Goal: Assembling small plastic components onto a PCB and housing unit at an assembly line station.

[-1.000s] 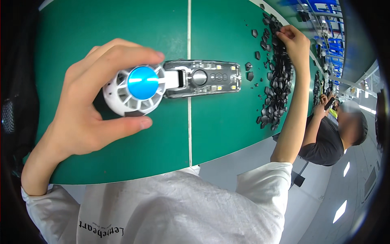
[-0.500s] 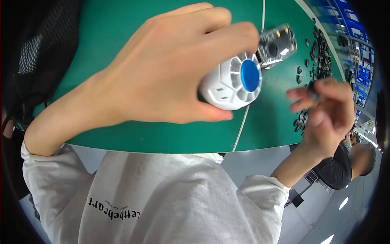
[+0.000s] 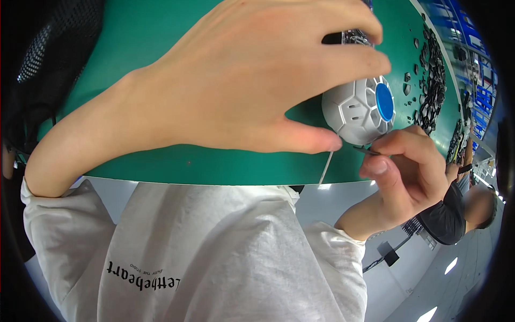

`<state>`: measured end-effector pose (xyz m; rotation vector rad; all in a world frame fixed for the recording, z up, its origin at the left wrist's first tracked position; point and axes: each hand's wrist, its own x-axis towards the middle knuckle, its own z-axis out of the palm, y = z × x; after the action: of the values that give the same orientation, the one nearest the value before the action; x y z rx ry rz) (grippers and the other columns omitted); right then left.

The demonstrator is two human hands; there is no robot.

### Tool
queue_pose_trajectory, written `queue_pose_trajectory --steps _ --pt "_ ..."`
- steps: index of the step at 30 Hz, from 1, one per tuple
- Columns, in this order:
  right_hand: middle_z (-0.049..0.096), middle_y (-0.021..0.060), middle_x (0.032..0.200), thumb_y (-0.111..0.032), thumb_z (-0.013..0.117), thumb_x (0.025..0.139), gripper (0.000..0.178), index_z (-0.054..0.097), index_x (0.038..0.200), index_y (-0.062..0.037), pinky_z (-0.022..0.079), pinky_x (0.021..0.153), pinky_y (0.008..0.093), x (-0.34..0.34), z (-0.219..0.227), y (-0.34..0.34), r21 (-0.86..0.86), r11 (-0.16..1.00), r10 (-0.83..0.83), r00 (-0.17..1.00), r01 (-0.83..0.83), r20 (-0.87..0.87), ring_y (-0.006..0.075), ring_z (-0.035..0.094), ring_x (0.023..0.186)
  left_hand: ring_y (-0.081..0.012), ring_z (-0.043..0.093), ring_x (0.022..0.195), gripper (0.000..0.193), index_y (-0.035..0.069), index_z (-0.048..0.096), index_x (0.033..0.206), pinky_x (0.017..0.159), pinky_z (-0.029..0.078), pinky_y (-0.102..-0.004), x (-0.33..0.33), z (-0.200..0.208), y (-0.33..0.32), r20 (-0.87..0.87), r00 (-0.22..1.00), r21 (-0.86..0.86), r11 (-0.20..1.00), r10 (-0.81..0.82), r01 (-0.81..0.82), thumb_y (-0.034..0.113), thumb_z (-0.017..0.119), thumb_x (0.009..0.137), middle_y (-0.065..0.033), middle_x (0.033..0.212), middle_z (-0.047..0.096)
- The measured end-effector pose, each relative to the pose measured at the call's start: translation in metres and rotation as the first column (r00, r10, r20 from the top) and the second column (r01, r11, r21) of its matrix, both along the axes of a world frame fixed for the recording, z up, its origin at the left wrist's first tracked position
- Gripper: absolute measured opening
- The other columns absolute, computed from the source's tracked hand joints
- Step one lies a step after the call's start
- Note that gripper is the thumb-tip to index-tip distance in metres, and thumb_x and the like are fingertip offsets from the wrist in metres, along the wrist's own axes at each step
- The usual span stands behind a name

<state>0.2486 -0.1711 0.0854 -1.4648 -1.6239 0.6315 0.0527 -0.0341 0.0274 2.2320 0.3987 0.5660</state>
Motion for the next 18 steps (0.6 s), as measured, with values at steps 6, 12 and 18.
queue_pose_trajectory --steps 6,12,18 --pt "0.062 0.0108 0.068 -0.007 0.072 0.064 0.019 0.064 0.078 0.0031 0.04 0.058 0.0246 0.019 0.011 0.009 -0.028 0.995 0.095 0.991 -0.093 0.089 0.017 0.048 0.06 -0.0273 0.053 0.117 0.052 0.005 0.06 0.117 0.103 0.033 -0.0462 0.02 0.007 -0.006 0.009 0.999 -0.031 0.999 -0.032 0.032 0.015 0.072 0.067 -0.0129 0.12 0.063" --pt "0.061 0.0097 0.069 -0.004 0.072 0.061 0.021 0.063 0.078 0.0025 0.039 0.058 0.0228 0.009 0.006 0.013 -0.026 0.978 0.204 0.938 -0.205 0.28 0.0168 0.047 0.059 -0.0282 0.051 0.123 0.048 0.005 0.058 0.118 0.108 0.029 -0.0499 0.018 0.016 -0.007 -0.025 0.997 -0.055 0.996 -0.068 0.066 0.012 0.068 0.071 -0.0138 0.121 0.062" --pt "0.057 0.0061 0.071 -0.002 0.072 0.057 0.029 0.059 0.083 0.0001 0.04 0.059 0.0224 0.006 0.013 0.02 -0.153 0.975 0.186 0.968 -0.161 0.166 0.0146 0.046 0.059 -0.0291 0.049 0.128 0.044 0.005 0.057 0.118 0.113 0.025 -0.0536 0.023 0.023 -0.017 -0.073 0.995 -0.087 0.994 -0.07 0.063 0.009 0.065 0.075 -0.0148 0.122 0.061"
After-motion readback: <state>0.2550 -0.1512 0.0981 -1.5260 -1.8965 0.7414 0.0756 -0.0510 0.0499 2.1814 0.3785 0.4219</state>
